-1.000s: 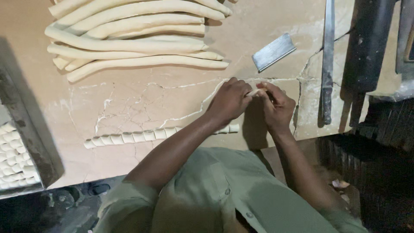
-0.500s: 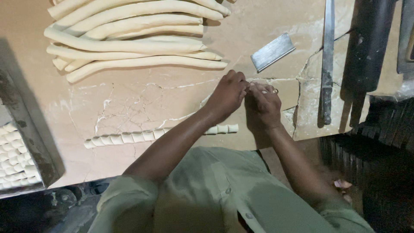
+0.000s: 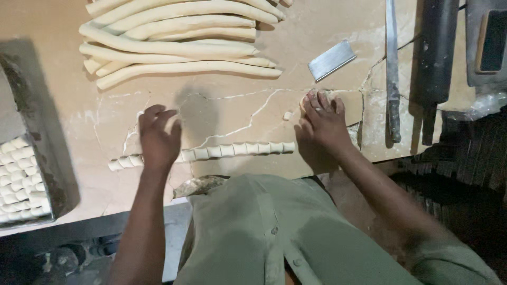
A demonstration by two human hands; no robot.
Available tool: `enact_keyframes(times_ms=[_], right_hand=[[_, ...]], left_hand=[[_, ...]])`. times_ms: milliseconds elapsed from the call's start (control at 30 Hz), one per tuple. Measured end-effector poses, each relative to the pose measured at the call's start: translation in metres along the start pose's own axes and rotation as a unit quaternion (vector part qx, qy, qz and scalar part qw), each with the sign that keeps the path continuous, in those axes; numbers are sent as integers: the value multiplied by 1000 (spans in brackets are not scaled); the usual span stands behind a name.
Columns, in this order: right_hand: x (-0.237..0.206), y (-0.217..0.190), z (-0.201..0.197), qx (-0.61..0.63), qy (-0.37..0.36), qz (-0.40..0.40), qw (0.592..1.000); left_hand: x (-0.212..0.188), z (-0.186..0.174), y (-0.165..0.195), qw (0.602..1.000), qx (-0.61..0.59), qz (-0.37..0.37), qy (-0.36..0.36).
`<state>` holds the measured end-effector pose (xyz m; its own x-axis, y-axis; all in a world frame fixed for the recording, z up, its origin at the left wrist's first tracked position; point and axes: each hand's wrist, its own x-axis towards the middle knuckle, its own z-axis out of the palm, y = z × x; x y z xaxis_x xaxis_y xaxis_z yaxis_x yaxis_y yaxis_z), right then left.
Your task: The person takes long rolled dough ropes from the table, cuts each rope into small equal pieces using a flat metal dough scraper, and places the cut dough pieces into a metal tray, repeating the cycle across many ropes.
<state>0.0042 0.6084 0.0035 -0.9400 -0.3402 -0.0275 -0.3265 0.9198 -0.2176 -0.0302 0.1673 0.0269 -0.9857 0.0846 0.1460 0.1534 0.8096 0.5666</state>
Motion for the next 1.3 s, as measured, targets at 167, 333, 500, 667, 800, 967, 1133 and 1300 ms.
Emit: enact_keyframes(times_ms=[167,333,500,667,800,967,1133,1300], right_hand=[[-1,18,7,206,46,102,972],[-8,-2,39,91,54,26,994],[10,-44,21,115,208,12,971],[60,-216,12,202,130,78,968],[108,-384,20,516,-4,6,857],[147,-476,16,285,-50,-30,957],[149,-490,16,237,-128,-1,963],[137,-483,21,235,-113,63,963]], left_hand=[[-53,-68,-51,994,76,-49,62],[-88,-83,-84,992,93,-47,67],[-85,-63,-94,999,-24,-14,33],[-68,-47,-73,896,-400,-122,-150],[-67,-95,-128,684,-650,-210,-258],[-74,-207,-272,889,-418,-187,-26],[-82,-261,-342,944,-267,-180,74],[-86,-234,-328,952,-256,-166,-13]])
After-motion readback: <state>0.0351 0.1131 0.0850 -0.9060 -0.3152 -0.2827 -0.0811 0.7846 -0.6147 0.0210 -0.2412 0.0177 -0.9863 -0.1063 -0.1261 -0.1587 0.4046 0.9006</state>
